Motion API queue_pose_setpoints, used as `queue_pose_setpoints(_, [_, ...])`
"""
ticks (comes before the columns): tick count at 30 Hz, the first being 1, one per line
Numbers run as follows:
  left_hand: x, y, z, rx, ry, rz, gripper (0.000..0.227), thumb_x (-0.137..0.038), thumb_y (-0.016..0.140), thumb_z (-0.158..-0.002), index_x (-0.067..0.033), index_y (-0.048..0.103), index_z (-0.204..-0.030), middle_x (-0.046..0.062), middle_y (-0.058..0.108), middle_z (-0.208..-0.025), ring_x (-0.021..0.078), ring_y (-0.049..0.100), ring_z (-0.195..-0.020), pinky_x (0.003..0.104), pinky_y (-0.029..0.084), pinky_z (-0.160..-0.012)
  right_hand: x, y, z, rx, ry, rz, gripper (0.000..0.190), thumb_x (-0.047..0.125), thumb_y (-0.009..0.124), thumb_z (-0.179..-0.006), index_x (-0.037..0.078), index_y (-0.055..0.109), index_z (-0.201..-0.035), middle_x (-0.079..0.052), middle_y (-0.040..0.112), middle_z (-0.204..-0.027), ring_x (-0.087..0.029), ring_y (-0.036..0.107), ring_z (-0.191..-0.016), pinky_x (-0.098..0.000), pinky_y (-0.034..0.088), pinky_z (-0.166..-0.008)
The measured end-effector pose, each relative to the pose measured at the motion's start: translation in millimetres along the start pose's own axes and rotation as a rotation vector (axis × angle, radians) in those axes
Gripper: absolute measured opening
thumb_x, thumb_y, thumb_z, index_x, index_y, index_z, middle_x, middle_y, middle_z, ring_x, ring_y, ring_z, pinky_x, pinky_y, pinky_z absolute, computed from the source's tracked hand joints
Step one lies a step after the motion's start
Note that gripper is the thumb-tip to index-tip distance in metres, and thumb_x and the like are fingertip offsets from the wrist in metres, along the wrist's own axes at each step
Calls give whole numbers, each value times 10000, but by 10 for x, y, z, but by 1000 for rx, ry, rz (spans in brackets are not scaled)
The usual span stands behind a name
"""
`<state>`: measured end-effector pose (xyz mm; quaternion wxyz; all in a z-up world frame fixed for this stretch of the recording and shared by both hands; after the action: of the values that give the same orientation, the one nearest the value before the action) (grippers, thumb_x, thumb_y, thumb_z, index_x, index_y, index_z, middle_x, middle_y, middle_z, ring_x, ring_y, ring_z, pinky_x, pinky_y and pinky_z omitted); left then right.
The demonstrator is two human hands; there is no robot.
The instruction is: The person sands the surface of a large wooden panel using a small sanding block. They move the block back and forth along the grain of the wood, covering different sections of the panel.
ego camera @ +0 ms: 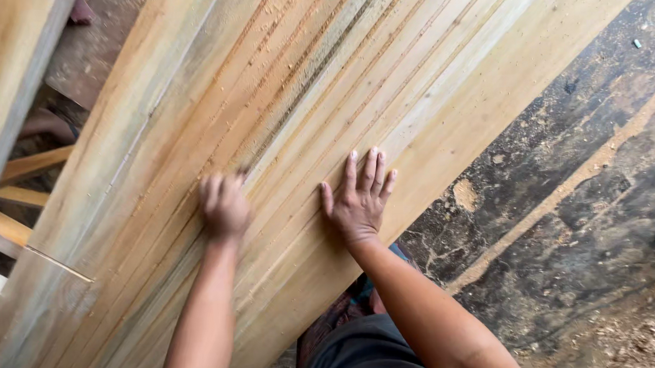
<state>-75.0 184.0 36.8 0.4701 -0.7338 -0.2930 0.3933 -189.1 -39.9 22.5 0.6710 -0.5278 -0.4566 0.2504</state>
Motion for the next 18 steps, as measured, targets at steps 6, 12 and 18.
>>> queue_pose_setpoints(6, [-780,906,-1112,-24,-84,79,85,-1,619,-887,-39,684,-925,131,659,-940,347,606,-913,452,513,-818,-22,-1,24,-17,-23,55,797,564,627,-962,45,453,-1541,-281,279,-1643,-431,215,-1560,-632,130,-1254])
queue_pose_setpoints(12, [-107,-133,111,-51,-33,38,30,12,669,-964,10,678,-937,147,671,-984,339,614,-963,474,515,-875,-4,-34,-5,-32,-14,45,814,571,621,-953,48,439,-1550,-281,257,-1651,-426,195,-1562,-625,123,-1252])
queue_pose_setpoints(18, [78,64,344,74,-62,-108,199,79,606,-999,-36,665,-847,124,668,-873,282,609,-853,433,507,-754,25,24,76,0,-12,80,809,580,606,-972,46,431,-1555,-275,259,-1654,-421,192,-1569,-622,110,-1259])
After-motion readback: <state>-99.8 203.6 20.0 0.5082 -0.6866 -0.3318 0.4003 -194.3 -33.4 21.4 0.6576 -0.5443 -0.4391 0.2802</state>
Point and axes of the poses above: each hand's wrist, its own z-axis away from the middle knuckle, its own y-axis out of the palm, x = y × z, the point moved 1 cm from there along -z, towards the middle knuckle
